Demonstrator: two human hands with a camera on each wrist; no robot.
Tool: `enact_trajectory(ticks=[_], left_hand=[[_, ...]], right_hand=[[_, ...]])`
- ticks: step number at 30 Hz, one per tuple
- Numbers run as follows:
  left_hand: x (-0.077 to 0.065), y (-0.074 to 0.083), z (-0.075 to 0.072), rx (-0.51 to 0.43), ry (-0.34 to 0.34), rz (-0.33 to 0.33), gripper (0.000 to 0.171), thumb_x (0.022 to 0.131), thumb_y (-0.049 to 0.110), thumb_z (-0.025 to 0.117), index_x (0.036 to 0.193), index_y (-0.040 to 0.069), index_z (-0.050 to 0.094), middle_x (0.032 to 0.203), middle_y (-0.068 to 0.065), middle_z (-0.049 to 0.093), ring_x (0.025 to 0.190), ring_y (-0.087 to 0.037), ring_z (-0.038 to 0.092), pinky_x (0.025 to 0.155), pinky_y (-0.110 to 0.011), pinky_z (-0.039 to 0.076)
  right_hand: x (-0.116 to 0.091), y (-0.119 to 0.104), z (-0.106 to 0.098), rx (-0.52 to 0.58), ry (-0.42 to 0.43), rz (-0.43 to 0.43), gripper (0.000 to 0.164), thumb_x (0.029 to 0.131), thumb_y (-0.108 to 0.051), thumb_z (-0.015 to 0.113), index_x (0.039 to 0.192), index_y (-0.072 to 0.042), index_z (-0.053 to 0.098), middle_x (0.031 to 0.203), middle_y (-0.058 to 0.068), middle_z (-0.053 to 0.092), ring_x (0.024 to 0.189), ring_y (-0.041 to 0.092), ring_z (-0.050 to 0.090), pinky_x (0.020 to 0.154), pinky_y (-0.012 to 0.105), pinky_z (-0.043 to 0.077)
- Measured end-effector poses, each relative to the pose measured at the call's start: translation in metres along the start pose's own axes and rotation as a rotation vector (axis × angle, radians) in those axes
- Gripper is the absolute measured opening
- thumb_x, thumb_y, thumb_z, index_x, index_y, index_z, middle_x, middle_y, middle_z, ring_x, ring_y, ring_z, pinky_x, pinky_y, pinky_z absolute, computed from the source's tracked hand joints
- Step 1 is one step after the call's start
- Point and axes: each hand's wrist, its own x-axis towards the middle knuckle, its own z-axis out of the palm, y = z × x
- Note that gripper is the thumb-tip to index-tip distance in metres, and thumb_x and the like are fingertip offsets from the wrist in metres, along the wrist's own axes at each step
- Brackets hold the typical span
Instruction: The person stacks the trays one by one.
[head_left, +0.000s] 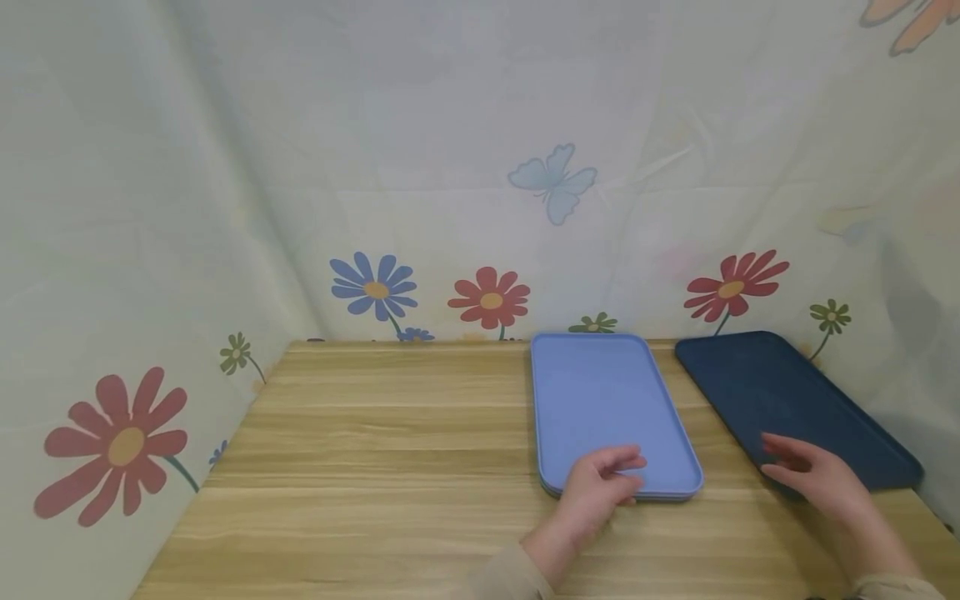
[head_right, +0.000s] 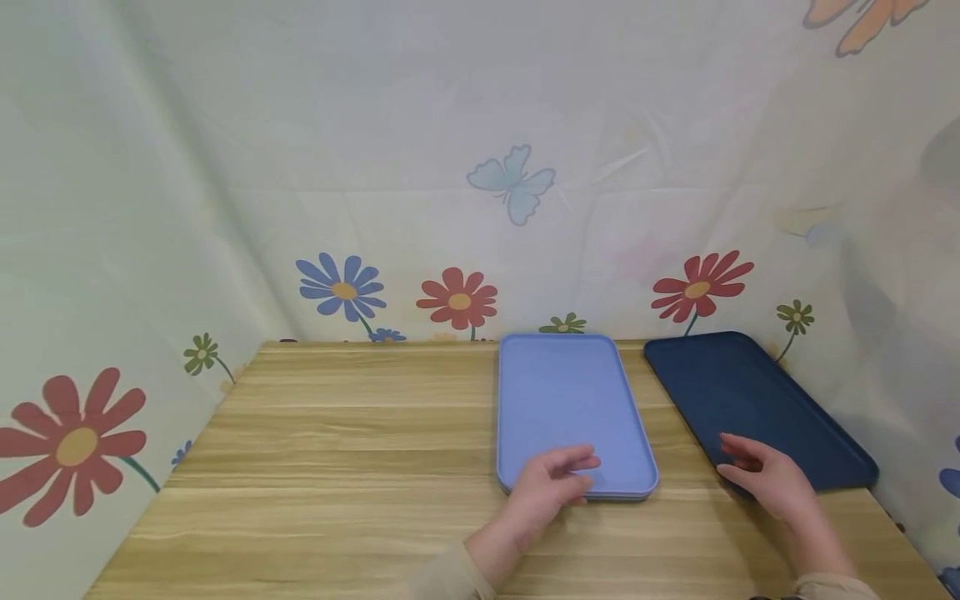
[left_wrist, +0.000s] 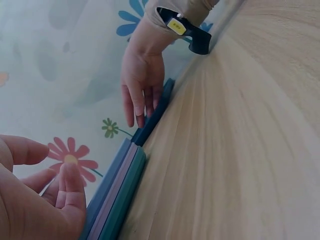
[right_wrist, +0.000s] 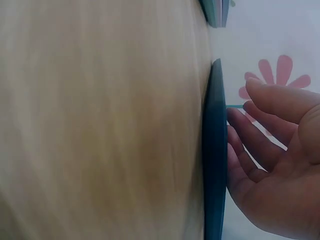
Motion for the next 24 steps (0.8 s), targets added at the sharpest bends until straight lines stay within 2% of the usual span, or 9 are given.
enact_trajectory(ticks=[2,4,8,10,18,24], left_hand=[[-0.001,0.000,0.001,0.001,0.001,-0.002,0.040,0.086,-0.007,0.065,0.125,-0.009,0.062,0.113,-0.017,0.070,0.077,-0.005,0.061,0.066,-0.018,0.053],[-0.002,0.000,0.002,0.002,0.003,-0.008,0.040,0.085,-0.007,0.065,0.125,-0.008,0.062,0.113,-0.016,0.071,0.077,-0.005,0.062,0.066,-0.018,0.053],[-0.003,0.000,0.005,0.000,0.014,-0.012,0.041,0.084,-0.007,0.065,0.125,-0.007,0.063,0.111,-0.014,0.072,0.076,-0.005,0.061,0.066,-0.021,0.055],[-0.003,-0.001,0.006,0.001,0.016,-0.010,0.041,0.084,-0.007,0.065,0.125,-0.007,0.064,0.111,-0.014,0.072,0.076,-0.005,0.061,0.067,-0.023,0.055],[-0.005,-0.005,0.013,-0.042,0.011,-0.017,0.041,0.083,-0.009,0.064,0.123,-0.007,0.064,0.110,-0.015,0.072,0.077,-0.006,0.061,0.066,-0.020,0.054],[-0.006,-0.008,0.019,-0.044,-0.011,-0.027,0.040,0.083,-0.010,0.064,0.123,-0.007,0.064,0.110,-0.015,0.072,0.078,-0.006,0.062,0.065,-0.019,0.053]], right_hand=[[0.000,0.003,-0.001,-0.005,-0.005,0.001,0.065,0.094,-0.027,0.070,0.137,0.015,0.045,0.129,0.034,0.056,0.088,-0.005,0.055,0.070,0.019,0.049],[0.001,0.006,-0.001,-0.008,-0.024,0.010,0.067,0.094,-0.028,0.070,0.137,0.016,0.044,0.130,0.034,0.055,0.089,-0.004,0.055,0.070,0.019,0.049],[0.004,0.010,-0.003,-0.015,-0.059,0.010,0.065,0.093,-0.022,0.071,0.135,0.019,0.044,0.124,0.035,0.058,0.096,0.021,0.063,0.071,0.020,0.050],[0.005,0.010,-0.003,-0.017,-0.069,0.004,0.063,0.092,-0.019,0.071,0.134,0.019,0.045,0.120,0.033,0.061,0.097,0.027,0.064,0.070,0.020,0.050],[0.002,0.012,-0.005,0.038,-0.112,-0.018,0.058,0.090,-0.015,0.073,0.133,0.017,0.049,0.106,0.018,0.070,0.086,-0.010,0.053,0.071,0.019,0.051],[0.000,0.011,-0.004,0.047,-0.143,-0.044,0.052,0.090,-0.015,0.073,0.129,0.016,0.054,0.096,0.007,0.069,0.082,-0.007,0.055,0.071,0.019,0.051]])
